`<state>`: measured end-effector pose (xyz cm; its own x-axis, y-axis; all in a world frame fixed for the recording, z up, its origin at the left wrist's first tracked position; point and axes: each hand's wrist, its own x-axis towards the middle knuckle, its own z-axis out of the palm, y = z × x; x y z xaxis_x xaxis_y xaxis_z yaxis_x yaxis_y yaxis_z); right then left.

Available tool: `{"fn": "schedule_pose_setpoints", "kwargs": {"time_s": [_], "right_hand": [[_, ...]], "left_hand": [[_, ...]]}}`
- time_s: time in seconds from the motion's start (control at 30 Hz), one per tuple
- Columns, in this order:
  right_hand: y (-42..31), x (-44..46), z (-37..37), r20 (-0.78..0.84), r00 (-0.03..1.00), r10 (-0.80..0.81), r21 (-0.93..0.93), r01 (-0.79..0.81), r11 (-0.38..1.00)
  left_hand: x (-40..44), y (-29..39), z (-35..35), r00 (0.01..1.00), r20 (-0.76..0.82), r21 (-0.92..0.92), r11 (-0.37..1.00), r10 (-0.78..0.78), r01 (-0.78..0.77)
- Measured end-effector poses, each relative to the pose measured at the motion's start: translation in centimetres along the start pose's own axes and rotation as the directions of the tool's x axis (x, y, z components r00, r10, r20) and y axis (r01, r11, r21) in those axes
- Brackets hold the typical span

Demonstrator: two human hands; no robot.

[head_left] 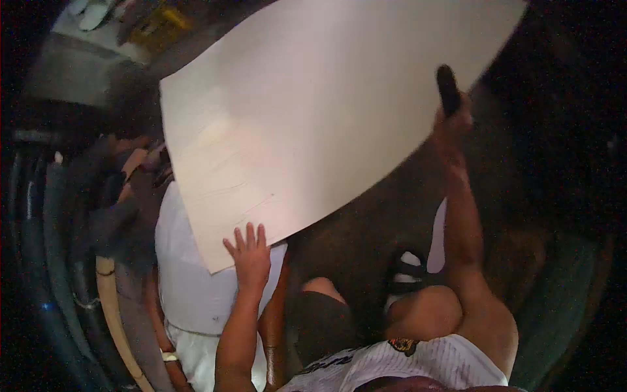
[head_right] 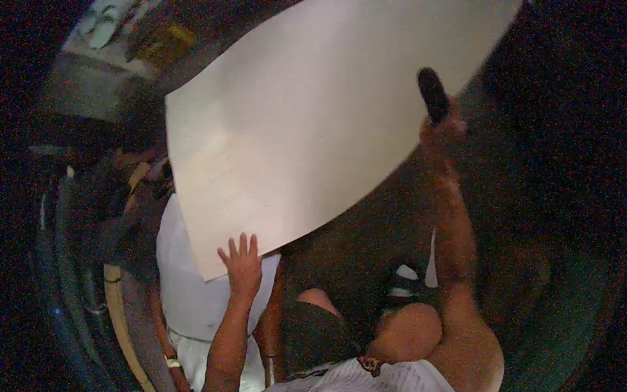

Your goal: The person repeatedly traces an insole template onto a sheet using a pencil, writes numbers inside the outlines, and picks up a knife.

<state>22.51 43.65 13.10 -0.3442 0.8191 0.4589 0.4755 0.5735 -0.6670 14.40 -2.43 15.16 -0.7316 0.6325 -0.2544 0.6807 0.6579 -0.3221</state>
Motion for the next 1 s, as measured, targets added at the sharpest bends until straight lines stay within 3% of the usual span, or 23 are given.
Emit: {"fn": "schedule_pose_setpoints", "kwargs": {"time_s": [0.03, 0.1, 0.2, 0.27, 0.3, 0.33, 0.37, 0.5, 0.57, 0.6, 0.63, 0.67, 0.73, 0.77, 0.8, 0.83, 0.87, 0.9, 0.93, 0.97, 1.0], "right_hand": [[-0.4, -0.5, -1.2, -0.071, 0.993, -0.089, -0.156, 0.077, 0.985], [-1.3, -1.4, -4.7, -0.109, 0.993, -0.039, -0.135, 0.024, 0.991], [-1.6, -2.8, -8.7, -0.076, 0.986, 0.147, -0.059, -0.152, 0.987], [-0.7, -3.9, -10.3, -0.125, 0.987, -0.105, -0.466, 0.035, 0.884], [-1.1, -3.8, -10.8, -0.106, 0.988, -0.113, -0.469, 0.05, 0.882], [-2.3, -3.4, -12.1, 0.067, 0.986, 0.154, -0.446, -0.109, 0.889], [-3.1, -3.2, -13.0, 0.239, 0.886, 0.396, -0.452, -0.259, 0.853], [-4.2, -4.4, -16.3, 0.33, 0.91, 0.25, -0.311, -0.146, 0.939], [-7.7, -3.0, -17.0, 0.466, 0.856, 0.226, -0.182, -0.158, 0.971], [-7.0, -2.3, -17.3, 0.456, 0.866, -0.206, -0.343, 0.385, 0.857], [-6.6, -1.5, -17.4, 0.526, 0.634, -0.567, -0.457, 0.773, 0.441], [-8.1, -0.6, -16.5, 0.428, 0.822, -0.376, -0.297, 0.52, 0.801], [-12.0, 1.6, -14.2, 0.374, 0.894, -0.249, -0.097, 0.304, 0.948], [-13.8, 2.9, -12.7, 0.367, 0.846, -0.387, -0.112, 0.453, 0.884], [-15.5, 4.1, -11.3, 0.332, 0.809, -0.485, 0.003, 0.513, 0.858], [-17.2, 5.0, -9.2, 0.378, 0.833, -0.403, 0.31, 0.297, 0.903], [-19.0, 6.0, -7.1, 0.421, 0.85, -0.318, 0.566, 0.029, 0.824], [-21.5, 6.1, -5.6, 0.631, 0.767, -0.116, 0.726, -0.531, 0.437], [-27.7, 4.4, -5.8, 0.646, 0.762, 0.045, 0.553, -0.507, 0.661], [-29.2, 3.7, -5.2, 0.533, 0.822, -0.2, 0.547, -0.154, 0.823], [-30.7, 3.1, -4.6, 0.379, 0.819, -0.43, 0.474, 0.227, 0.851]], "left_hand": [[-0.1, -0.2, 0.1, 1.0, 0.0, 0.003, 1.0, -0.023, 0.023], [-0.2, -0.3, 0.1, 0.994, -0.061, -0.082, 0.992, 0.094, -0.099], [0.0, 0.0, 0.0, 0.986, -0.09, -0.108, 0.983, 0.14, -0.149], [0.0, -0.2, 0.3, 0.979, -0.098, -0.134, 0.973, 0.176, -0.188], [0.5, 0.1, 1.1, 0.977, -0.115, -0.135, 0.971, 0.181, -0.195], [0.9, 0.2, 1.7, 0.973, -0.138, -0.126, 0.971, 0.186, -0.204], [1.1, 0.2, 2.4, 0.975, -0.135, -0.135, 0.972, 0.174, -0.192], [1.4, -0.1, 4.9, 0.961, -0.213, -0.158, 0.965, 0.174, -0.21], [2.2, 0.3, 5.2, 0.976, -0.146, -0.165, 0.969, 0.16, -0.184], [2.4, 0.6, 5.5, 0.981, -0.144, -0.129, 0.981, 0.129, -0.148], [2.2, 0.7, 5.1, 0.982, -0.135, -0.141, 0.978, 0.133, -0.152], [2.3, 0.6, 4.4, 0.984, -0.144, -0.202, 0.97, 0.11, -0.138], [2.4, 0.3, 4.5, 0.987, -0.136, -0.272, 0.955, 0.087, -0.122], [2.7, 0.2, 5.4, 0.984, -0.161, -0.255, 0.96, 0.073, -0.113], [2.6, 0.4, 6.0, 0.981, -0.184, -0.24, 0.965, 0.063, -0.107], [2.7, 0.4, 6.2, 0.979, -0.197, -0.243, 0.965, 0.054, -0.102], [2.8, 0.5, 6.5, 0.978, -0.206, -0.244, 0.965, 0.047, -0.097], [2.6, 0.5, 6.7, 0.982, -0.179, -0.257, 0.961, 0.054, -0.099], [2.5, 0.5, 6.6, 0.979, -0.198, -0.249, 0.963, 0.049, -0.099], [2.6, 0.4, 6.6, 0.973, -0.226, -0.238, 0.966, 0.044, -0.099], [2.7, 0.4, 6.8, 0.975, -0.217, -0.242, 0.965, 0.051, -0.104]]}}
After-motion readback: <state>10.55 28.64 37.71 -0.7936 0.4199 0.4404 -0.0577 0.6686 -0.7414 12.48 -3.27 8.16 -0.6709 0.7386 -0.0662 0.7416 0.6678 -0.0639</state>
